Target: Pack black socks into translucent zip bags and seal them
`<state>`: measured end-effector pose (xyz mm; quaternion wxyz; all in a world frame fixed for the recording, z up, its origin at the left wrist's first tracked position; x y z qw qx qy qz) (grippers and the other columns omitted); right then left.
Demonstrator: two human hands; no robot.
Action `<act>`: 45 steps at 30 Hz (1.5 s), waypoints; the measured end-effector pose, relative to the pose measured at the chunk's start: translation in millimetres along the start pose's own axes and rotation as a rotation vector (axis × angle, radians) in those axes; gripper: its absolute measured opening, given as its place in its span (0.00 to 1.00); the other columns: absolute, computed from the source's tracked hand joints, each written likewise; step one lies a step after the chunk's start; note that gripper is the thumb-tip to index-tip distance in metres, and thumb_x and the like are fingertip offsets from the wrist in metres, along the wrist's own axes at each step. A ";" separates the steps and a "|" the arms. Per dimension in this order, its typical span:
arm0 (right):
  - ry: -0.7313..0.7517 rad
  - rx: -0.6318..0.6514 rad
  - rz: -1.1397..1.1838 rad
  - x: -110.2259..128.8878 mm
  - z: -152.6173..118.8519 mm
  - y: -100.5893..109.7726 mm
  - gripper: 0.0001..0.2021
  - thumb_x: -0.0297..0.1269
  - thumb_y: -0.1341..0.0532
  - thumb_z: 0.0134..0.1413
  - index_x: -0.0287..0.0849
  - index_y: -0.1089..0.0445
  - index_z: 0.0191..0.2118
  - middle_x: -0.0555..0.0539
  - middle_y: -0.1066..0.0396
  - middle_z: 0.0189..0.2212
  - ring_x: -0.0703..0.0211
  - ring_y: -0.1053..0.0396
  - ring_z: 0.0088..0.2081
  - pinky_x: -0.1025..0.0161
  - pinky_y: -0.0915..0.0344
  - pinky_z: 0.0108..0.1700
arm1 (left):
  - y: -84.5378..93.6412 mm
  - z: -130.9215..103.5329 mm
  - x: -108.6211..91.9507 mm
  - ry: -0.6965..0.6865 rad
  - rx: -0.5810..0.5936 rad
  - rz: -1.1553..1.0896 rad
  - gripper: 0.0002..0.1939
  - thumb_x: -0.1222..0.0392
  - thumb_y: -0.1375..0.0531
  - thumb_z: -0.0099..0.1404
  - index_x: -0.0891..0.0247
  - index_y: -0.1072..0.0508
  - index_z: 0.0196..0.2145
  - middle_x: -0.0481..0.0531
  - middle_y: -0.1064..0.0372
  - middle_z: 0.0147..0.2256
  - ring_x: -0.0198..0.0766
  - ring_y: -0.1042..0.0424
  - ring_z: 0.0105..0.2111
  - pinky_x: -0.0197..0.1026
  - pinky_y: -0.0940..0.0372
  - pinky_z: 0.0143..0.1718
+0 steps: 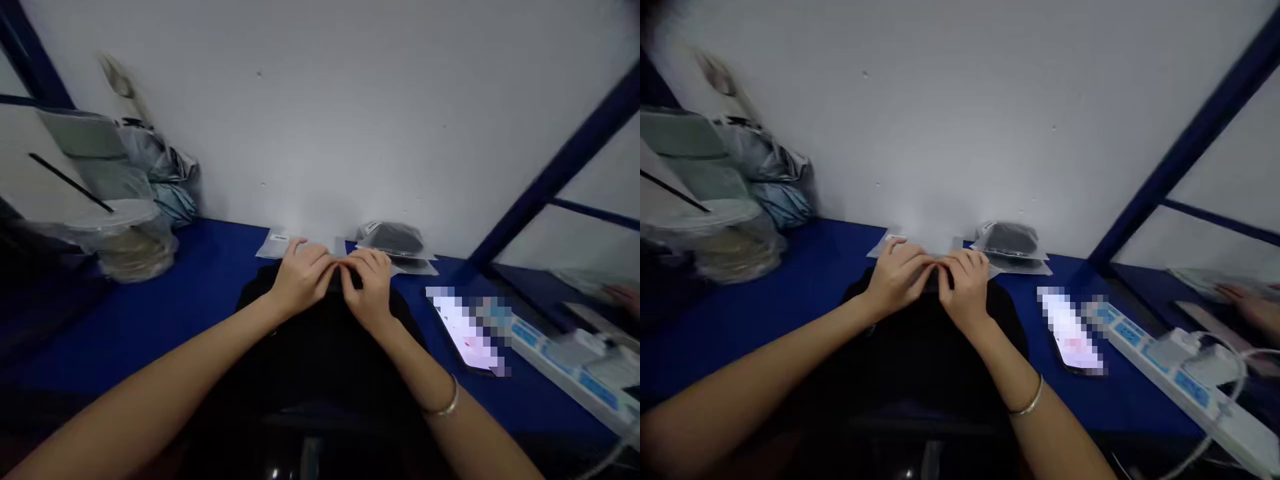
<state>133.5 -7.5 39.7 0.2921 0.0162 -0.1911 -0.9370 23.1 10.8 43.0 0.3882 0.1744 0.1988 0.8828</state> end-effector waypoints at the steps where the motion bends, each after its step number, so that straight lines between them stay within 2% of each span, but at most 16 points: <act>1: -0.001 0.005 0.001 0.1 -0.4 1.1 0.02 0.28 0.43 0.49 0.40 0.33 0.29 0.49 0.30 0.28 0.58 0.36 0.37 0.56 0.43 0.43 | -0.1 0.0 -0.4 -0.017 0.005 0.007 0.06 0.65 0.49 0.61 0.65 0.32 0.31 0.50 0.32 0.28 0.35 0.34 0.30 0.46 0.45 0.46; 8: 0.040 0.039 -0.017 1.2 -0.7 4.2 0.04 0.29 0.44 0.50 0.41 0.33 0.29 0.50 0.29 0.28 0.58 0.36 0.37 0.57 0.42 0.44 | -2.2 -1.3 -2.4 -0.080 0.011 0.051 0.08 0.68 0.51 0.62 0.65 0.33 0.30 0.49 0.33 0.26 0.34 0.35 0.28 0.46 0.45 0.46; 14: 0.064 0.049 -0.118 -4.8 3.7 8.3 0.04 0.33 0.43 0.51 0.43 0.32 0.33 0.50 0.28 0.32 0.55 0.36 0.43 0.51 0.49 0.52 | -1.8 -1.2 5.9 -0.022 -0.013 0.109 0.09 0.67 0.51 0.62 0.65 0.34 0.27 0.49 0.34 0.25 0.35 0.36 0.28 0.46 0.44 0.44; 17: 0.079 0.087 -0.131 -6.5 4.5 8.1 0.05 0.31 0.45 0.53 0.43 0.32 0.32 0.50 0.29 0.31 0.56 0.36 0.43 0.50 0.51 0.53 | -0.5 -0.4 6.9 -0.001 -0.020 0.098 0.07 0.66 0.50 0.62 0.65 0.33 0.30 0.50 0.33 0.27 0.36 0.35 0.30 0.47 0.44 0.45; 21: 0.114 0.110 -0.096 -5.0 3.2 6.5 0.05 0.29 0.46 0.53 0.41 0.33 0.33 0.48 0.29 0.31 0.58 0.35 0.39 0.55 0.44 0.47 | -0.8 0.2 1.1 -0.010 0.004 0.016 0.07 0.64 0.49 0.62 0.64 0.32 0.35 0.50 0.32 0.29 0.36 0.35 0.32 0.47 0.45 0.47; 24: 0.117 0.119 -0.053 -4.7 3.2 5.5 0.05 0.29 0.46 0.52 0.40 0.33 0.34 0.46 0.30 0.32 0.58 0.36 0.38 0.57 0.42 0.43 | -0.1 0.1 2.0 0.060 -0.021 -0.046 0.07 0.64 0.49 0.63 0.64 0.31 0.33 0.49 0.33 0.29 0.34 0.35 0.31 0.46 0.45 0.46; 30: 0.094 0.127 -0.005 -4.6 3.3 4.7 0.05 0.28 0.46 0.52 0.39 0.34 0.33 0.45 0.31 0.31 0.57 0.36 0.37 0.58 0.40 0.41 | -2.5 -0.4 7.4 0.143 -0.028 -0.129 0.07 0.63 0.47 0.62 0.63 0.30 0.32 0.49 0.33 0.28 0.33 0.35 0.30 0.44 0.43 0.45; 45: 0.103 0.097 -0.004 0.1 1.7 4.4 0.04 0.27 0.46 0.51 0.40 0.34 0.30 0.47 0.30 0.29 0.58 0.36 0.36 0.59 0.41 0.40 | 1.2 -1.1 -1.4 0.028 -0.040 -0.051 0.06 0.65 0.49 0.62 0.64 0.32 0.30 0.48 0.33 0.27 0.33 0.35 0.29 0.46 0.44 0.47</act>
Point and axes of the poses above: each hand's wrist, its own z-axis towards the middle knuckle, its own y-axis out of the back of the hand, x = y × z, the point moved 5 cm from there along z, towards the middle knuckle
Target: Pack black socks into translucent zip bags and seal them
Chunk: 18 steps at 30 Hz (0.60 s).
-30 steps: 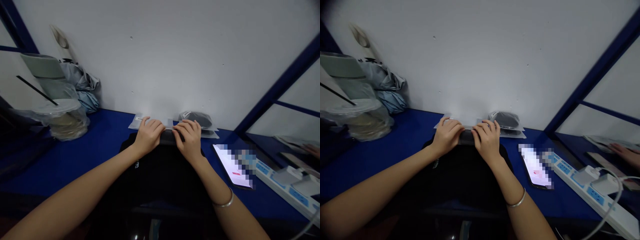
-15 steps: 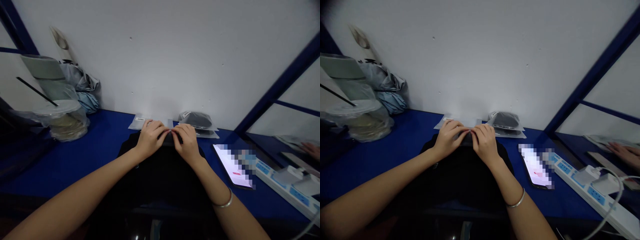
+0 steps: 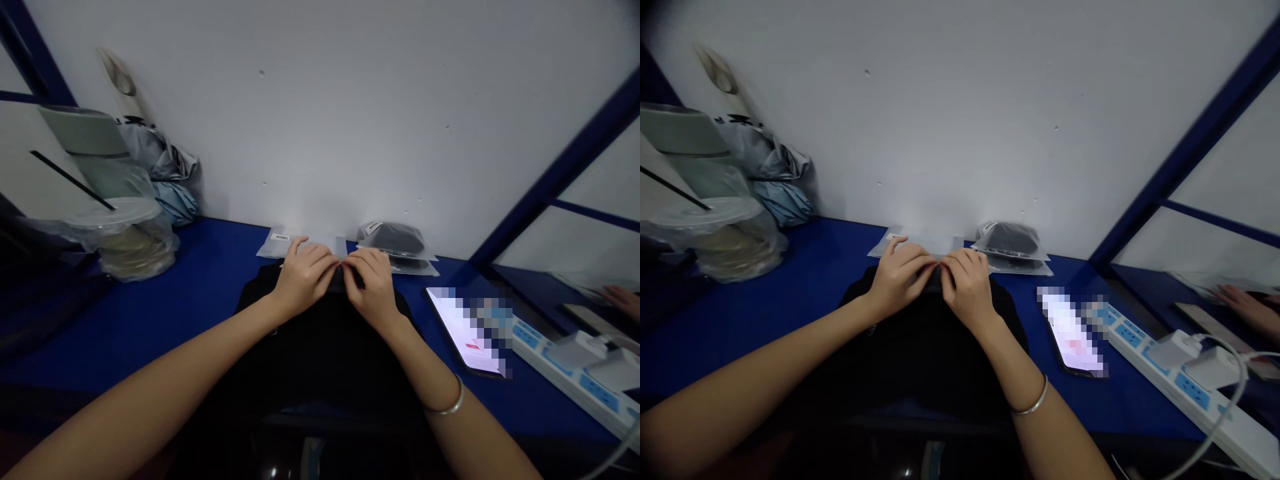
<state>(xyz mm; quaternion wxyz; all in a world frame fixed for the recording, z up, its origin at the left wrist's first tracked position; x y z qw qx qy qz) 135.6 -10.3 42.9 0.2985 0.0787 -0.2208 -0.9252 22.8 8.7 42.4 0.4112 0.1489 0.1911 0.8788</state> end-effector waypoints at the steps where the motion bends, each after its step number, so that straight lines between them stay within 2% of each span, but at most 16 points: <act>1: 0.005 -0.002 -0.003 -0.1 0.2 0.5 0.04 0.27 0.45 0.51 0.40 0.34 0.30 0.47 0.30 0.29 0.58 0.36 0.36 0.58 0.41 0.40 | 0.0 0.2 0.0 -0.010 0.002 0.009 0.06 0.65 0.49 0.62 0.64 0.32 0.30 0.48 0.33 0.27 0.33 0.35 0.29 0.46 0.44 0.47; 5: 0.004 -0.023 -0.047 -5.1 1.3 4.9 0.03 0.30 0.43 0.50 0.42 0.33 0.32 0.48 0.29 0.31 0.56 0.35 0.39 0.57 0.43 0.43 | 0.0 0.8 4.8 -0.015 0.003 0.047 0.06 0.66 0.49 0.62 0.63 0.34 0.30 0.48 0.33 0.27 0.34 0.35 0.30 0.47 0.45 0.47; 11: -0.039 -0.012 -0.074 -15.1 2.2 8.0 0.04 0.30 0.45 0.52 0.40 0.33 0.33 0.47 0.29 0.31 0.58 0.35 0.37 0.58 0.44 0.42 | 2.8 1.7 15.3 0.118 -0.030 0.057 0.06 0.67 0.50 0.61 0.63 0.35 0.30 0.50 0.34 0.29 0.36 0.35 0.32 0.48 0.45 0.47; 18: 0.012 -0.011 -0.020 -10.8 -0.9 3.2 0.05 0.29 0.46 0.53 0.39 0.33 0.34 0.45 0.30 0.31 0.59 0.35 0.35 0.60 0.41 0.39 | 1.9 3.0 6.6 0.039 -0.014 0.006 0.06 0.64 0.48 0.62 0.64 0.33 0.35 0.51 0.32 0.31 0.36 0.34 0.33 0.47 0.44 0.47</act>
Point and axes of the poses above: each hand's wrist, its own z-axis towards the middle knuckle, its own y-axis out of the back of the hand, x = y × z, the point moved 5 cm from there along z, towards the middle knuckle
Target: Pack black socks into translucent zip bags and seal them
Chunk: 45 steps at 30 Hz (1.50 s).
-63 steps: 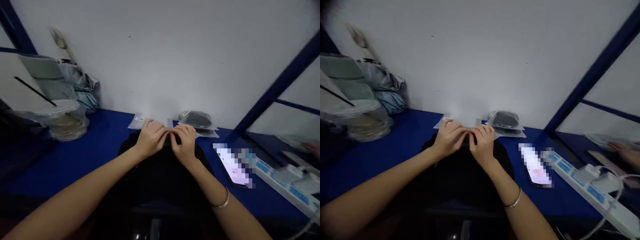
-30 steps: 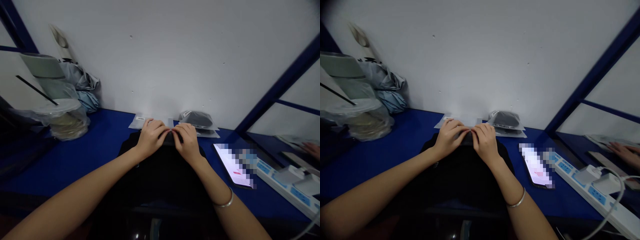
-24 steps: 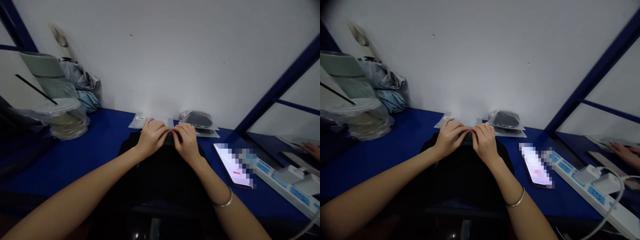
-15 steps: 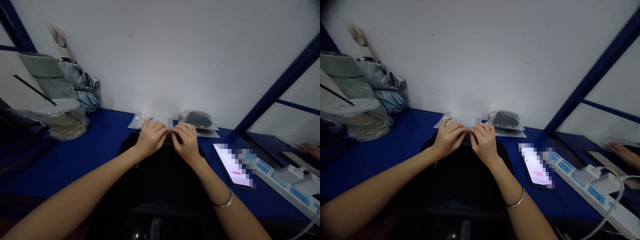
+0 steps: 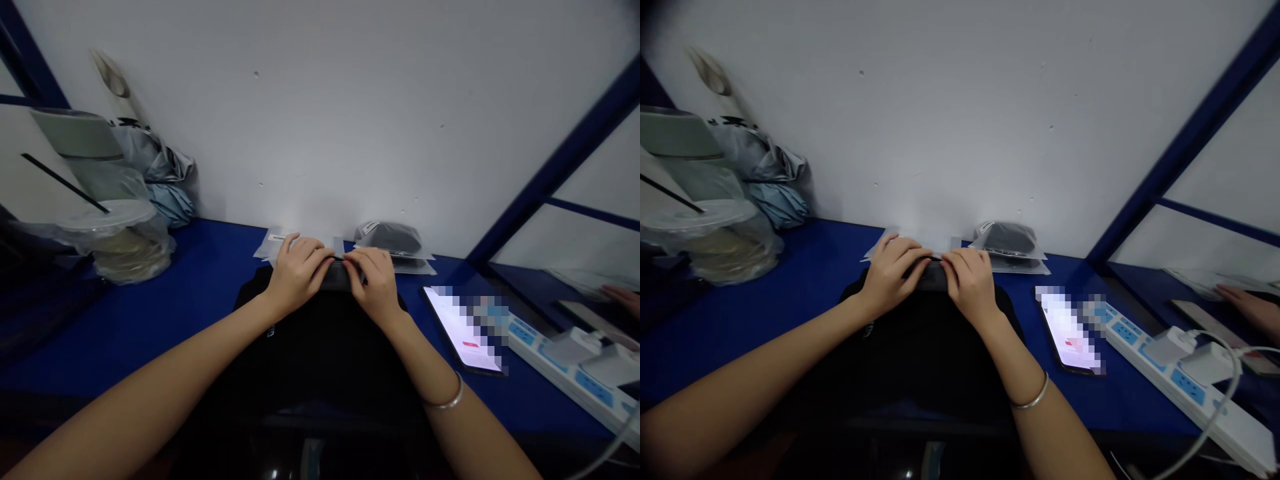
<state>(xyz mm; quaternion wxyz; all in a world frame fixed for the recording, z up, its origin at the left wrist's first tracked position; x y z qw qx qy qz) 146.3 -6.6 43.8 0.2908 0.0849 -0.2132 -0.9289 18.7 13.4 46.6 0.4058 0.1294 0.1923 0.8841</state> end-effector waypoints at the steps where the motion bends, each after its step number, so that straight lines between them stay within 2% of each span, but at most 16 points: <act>1: -0.005 -0.007 0.005 -0.1 -0.5 -0.2 0.05 0.29 0.46 0.53 0.39 0.33 0.34 0.45 0.30 0.31 0.59 0.35 0.35 0.61 0.41 0.39 | -0.4 0.0 0.0 -0.004 -0.003 -0.007 0.06 0.64 0.48 0.62 0.63 0.32 0.35 0.51 0.32 0.31 0.36 0.34 0.33 0.47 0.44 0.46; 13: 0.044 -0.041 -0.064 3.4 0.7 2.7 0.04 0.28 0.46 0.53 0.41 0.34 0.32 0.49 0.28 0.29 0.62 0.33 0.32 0.59 0.44 0.42 | -1.6 -0.2 1.7 0.000 0.006 -0.040 0.06 0.64 0.49 0.63 0.63 0.33 0.32 0.49 0.32 0.29 0.34 0.35 0.31 0.45 0.43 0.43; 23: 0.097 -0.038 -0.137 10.1 0.7 3.7 0.05 0.28 0.46 0.52 0.42 0.34 0.30 0.51 0.28 0.27 0.64 0.33 0.30 0.58 0.47 0.46 | -1.2 -1.6 -1.8 -0.062 0.002 0.020 0.07 0.66 0.50 0.62 0.63 0.33 0.30 0.49 0.32 0.28 0.35 0.35 0.31 0.47 0.45 0.46; 30: 0.064 -0.031 -0.130 11.6 0.2 2.3 0.04 0.28 0.46 0.51 0.42 0.35 0.30 0.51 0.29 0.27 0.63 0.33 0.31 0.57 0.48 0.47 | -1.4 -0.8 -4.1 -0.058 0.032 -0.017 0.07 0.65 0.50 0.62 0.63 0.33 0.30 0.50 0.32 0.29 0.36 0.34 0.32 0.48 0.45 0.47; 45: 0.089 -0.035 -0.101 17.2 0.3 2.3 0.04 0.28 0.45 0.51 0.41 0.35 0.30 0.51 0.29 0.27 0.64 0.34 0.30 0.57 0.47 0.46 | -1.0 -1.8 -8.5 -0.185 0.027 0.052 0.08 0.69 0.51 0.61 0.63 0.34 0.30 0.49 0.32 0.27 0.35 0.33 0.32 0.47 0.45 0.47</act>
Point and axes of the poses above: each hand's wrist, its own z-axis towards the middle knuckle, its own y-axis out of the back of the hand, x = y × z, the point moved 5 cm from there along z, towards the middle knuckle
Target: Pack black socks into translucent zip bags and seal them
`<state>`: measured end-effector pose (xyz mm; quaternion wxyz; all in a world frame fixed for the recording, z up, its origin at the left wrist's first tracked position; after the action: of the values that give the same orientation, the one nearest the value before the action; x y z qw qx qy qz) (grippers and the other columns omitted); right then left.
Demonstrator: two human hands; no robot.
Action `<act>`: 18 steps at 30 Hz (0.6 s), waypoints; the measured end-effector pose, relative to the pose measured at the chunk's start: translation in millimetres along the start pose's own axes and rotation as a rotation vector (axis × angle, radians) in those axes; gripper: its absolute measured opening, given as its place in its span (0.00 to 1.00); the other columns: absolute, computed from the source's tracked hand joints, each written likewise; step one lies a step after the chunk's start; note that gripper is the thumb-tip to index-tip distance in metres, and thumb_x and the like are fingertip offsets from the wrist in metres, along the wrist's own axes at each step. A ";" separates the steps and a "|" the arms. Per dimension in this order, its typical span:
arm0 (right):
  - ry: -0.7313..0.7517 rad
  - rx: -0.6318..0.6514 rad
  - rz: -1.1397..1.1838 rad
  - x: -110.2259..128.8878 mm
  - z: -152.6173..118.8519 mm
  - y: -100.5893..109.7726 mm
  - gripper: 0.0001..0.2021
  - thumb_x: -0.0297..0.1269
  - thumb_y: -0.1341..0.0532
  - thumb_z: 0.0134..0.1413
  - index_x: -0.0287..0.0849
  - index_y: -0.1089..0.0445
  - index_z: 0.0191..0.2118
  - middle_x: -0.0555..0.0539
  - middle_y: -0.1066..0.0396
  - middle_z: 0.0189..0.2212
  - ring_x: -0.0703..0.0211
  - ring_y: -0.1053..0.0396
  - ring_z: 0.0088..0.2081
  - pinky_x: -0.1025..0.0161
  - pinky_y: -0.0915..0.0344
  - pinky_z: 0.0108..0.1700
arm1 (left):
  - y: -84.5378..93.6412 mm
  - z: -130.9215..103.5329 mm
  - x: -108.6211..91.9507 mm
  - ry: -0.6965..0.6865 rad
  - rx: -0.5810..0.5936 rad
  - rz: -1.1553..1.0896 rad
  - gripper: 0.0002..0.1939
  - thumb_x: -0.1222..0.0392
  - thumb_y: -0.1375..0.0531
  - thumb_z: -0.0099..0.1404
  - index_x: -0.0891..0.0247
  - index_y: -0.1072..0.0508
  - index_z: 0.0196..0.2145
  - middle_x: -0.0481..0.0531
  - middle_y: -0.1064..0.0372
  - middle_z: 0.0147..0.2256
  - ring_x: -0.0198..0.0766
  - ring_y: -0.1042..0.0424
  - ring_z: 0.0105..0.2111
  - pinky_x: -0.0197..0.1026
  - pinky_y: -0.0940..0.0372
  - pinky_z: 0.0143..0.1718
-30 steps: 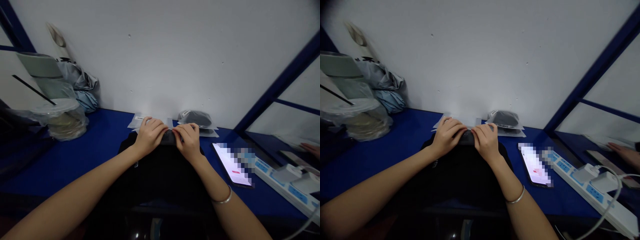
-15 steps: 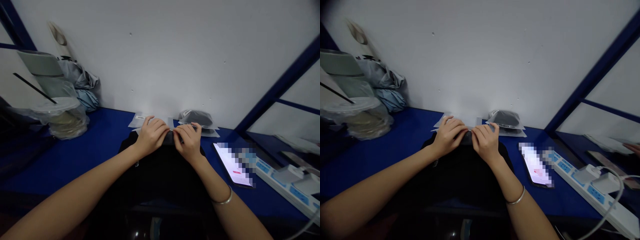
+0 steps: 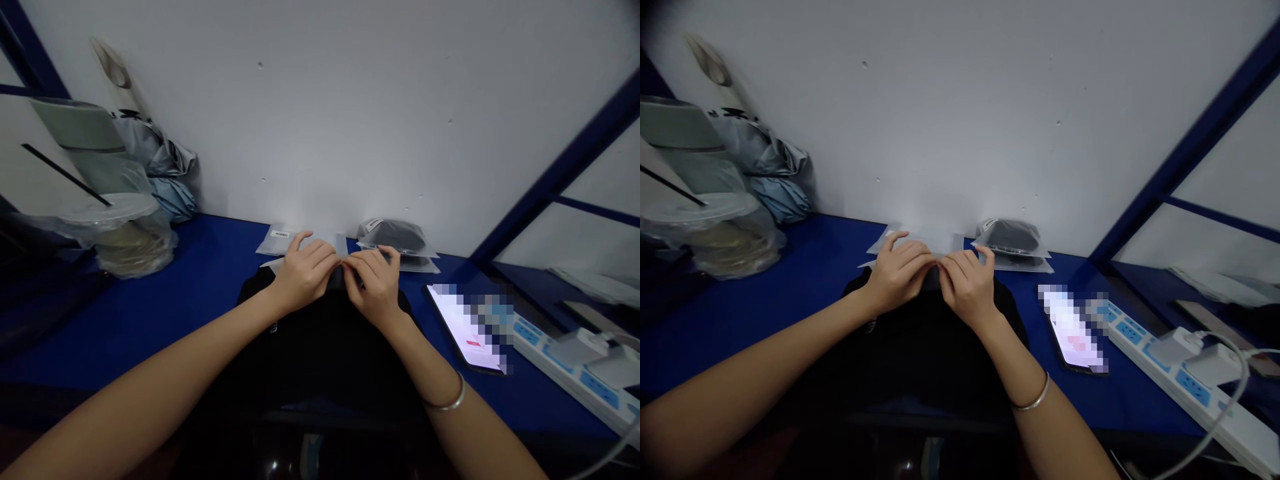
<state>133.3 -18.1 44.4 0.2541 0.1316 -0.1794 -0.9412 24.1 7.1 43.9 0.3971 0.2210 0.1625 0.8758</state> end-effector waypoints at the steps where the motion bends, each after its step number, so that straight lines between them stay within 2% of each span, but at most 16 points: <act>1: -0.001 0.004 0.003 -0.8 0.0 -0.1 0.03 0.28 0.45 0.51 0.41 0.35 0.30 0.51 0.29 0.27 0.63 0.34 0.31 0.56 0.47 0.46 | -0.2 0.1 0.7 0.001 0.001 0.014 0.08 0.69 0.51 0.61 0.63 0.34 0.30 0.49 0.32 0.27 0.35 0.33 0.32 0.47 0.45 0.46; 8: -0.065 -0.047 0.016 -11.2 -1.2 2.3 0.03 0.28 0.43 0.50 0.42 0.34 0.32 0.50 0.29 0.28 0.62 0.34 0.33 0.56 0.46 0.47 | 3.5 -0.6 11.2 0.109 -0.061 0.066 0.07 0.68 0.50 0.61 0.63 0.34 0.28 0.49 0.32 0.27 0.35 0.34 0.30 0.47 0.44 0.45; 15: -0.063 -0.064 0.046 -8.3 -2.1 0.9 0.03 0.28 0.43 0.50 0.41 0.34 0.31 0.50 0.29 0.27 0.63 0.34 0.32 0.57 0.45 0.46 | 7.3 2.8 4.7 -0.001 -0.065 0.020 0.06 0.66 0.48 0.61 0.65 0.32 0.35 0.51 0.31 0.29 0.37 0.34 0.32 0.46 0.42 0.43; 18: -0.043 -0.057 0.052 -5.6 -1.0 0.8 0.03 0.27 0.43 0.50 0.41 0.34 0.30 0.51 0.29 0.27 0.63 0.34 0.32 0.58 0.44 0.45 | 6.1 2.2 1.7 -0.018 -0.075 -0.003 0.05 0.66 0.47 0.60 0.65 0.32 0.35 0.51 0.31 0.29 0.36 0.33 0.32 0.46 0.42 0.43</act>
<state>138.6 -16.1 44.8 0.2782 0.0991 -0.1612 -0.9417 20.4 4.8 49.0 0.4078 0.2136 0.1262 0.8787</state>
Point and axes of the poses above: each hand's wrist, its own z-axis towards the middle knuckle, its own y-axis out of the back of the hand, x = y × z, the point moved 5 cm from there along z, towards the middle knuckle
